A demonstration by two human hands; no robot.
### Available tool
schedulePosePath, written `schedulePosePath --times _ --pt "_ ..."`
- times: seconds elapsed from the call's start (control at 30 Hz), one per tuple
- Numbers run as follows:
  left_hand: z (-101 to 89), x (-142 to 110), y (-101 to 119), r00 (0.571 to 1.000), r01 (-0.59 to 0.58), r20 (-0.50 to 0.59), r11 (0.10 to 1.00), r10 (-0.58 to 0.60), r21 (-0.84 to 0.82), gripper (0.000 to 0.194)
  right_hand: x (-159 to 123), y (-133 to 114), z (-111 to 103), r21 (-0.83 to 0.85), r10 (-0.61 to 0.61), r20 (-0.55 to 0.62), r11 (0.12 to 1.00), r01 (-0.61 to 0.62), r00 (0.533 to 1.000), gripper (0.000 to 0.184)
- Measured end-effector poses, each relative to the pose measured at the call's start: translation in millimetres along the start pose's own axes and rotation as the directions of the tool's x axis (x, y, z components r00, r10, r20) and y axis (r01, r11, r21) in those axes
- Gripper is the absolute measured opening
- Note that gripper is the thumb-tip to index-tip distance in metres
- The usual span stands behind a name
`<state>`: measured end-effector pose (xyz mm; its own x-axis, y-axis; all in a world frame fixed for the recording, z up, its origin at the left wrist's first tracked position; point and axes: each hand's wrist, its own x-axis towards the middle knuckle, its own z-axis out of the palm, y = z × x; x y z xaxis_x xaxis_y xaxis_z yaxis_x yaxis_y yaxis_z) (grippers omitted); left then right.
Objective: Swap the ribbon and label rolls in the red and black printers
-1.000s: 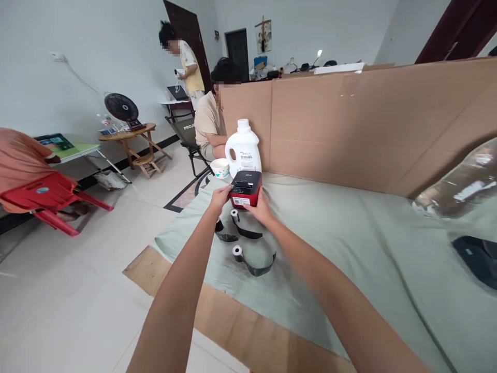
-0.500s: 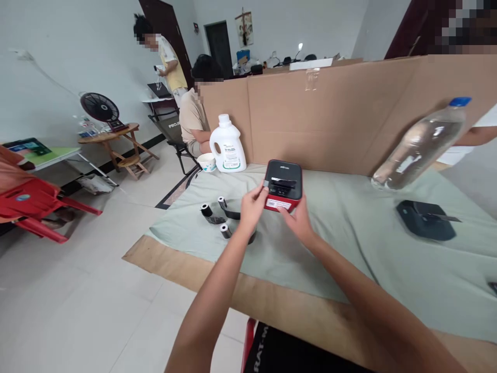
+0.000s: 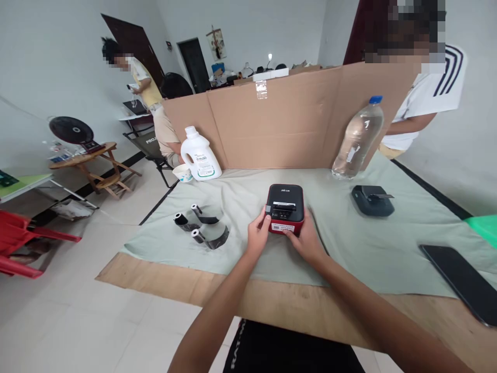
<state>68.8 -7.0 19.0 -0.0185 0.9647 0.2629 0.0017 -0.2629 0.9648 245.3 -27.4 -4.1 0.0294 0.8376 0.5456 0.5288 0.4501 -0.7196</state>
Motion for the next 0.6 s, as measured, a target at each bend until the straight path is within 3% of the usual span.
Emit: schedulePosePath --times 0.37,0.47,0.6 --pt "-3.7 -5 -7 1.0 -0.001 -0.029 0.992 0.005 0.125 0.057 -2 7 4 0.035 0.055 0.063 0.998 -0.058 0.996 0.092" --pt "-6.9 -3 -3 0.987 -0.131 -0.049 0.945 0.152 0.3 0.048 -2 5 0 -0.054 0.035 0.037 0.998 -0.033 0.999 0.097" --pt "-11.7 -2 3 0.931 -0.329 0.045 0.775 0.363 0.539 0.033 2 2 -11 -0.199 -0.086 0.03 0.976 0.09 0.996 0.095"
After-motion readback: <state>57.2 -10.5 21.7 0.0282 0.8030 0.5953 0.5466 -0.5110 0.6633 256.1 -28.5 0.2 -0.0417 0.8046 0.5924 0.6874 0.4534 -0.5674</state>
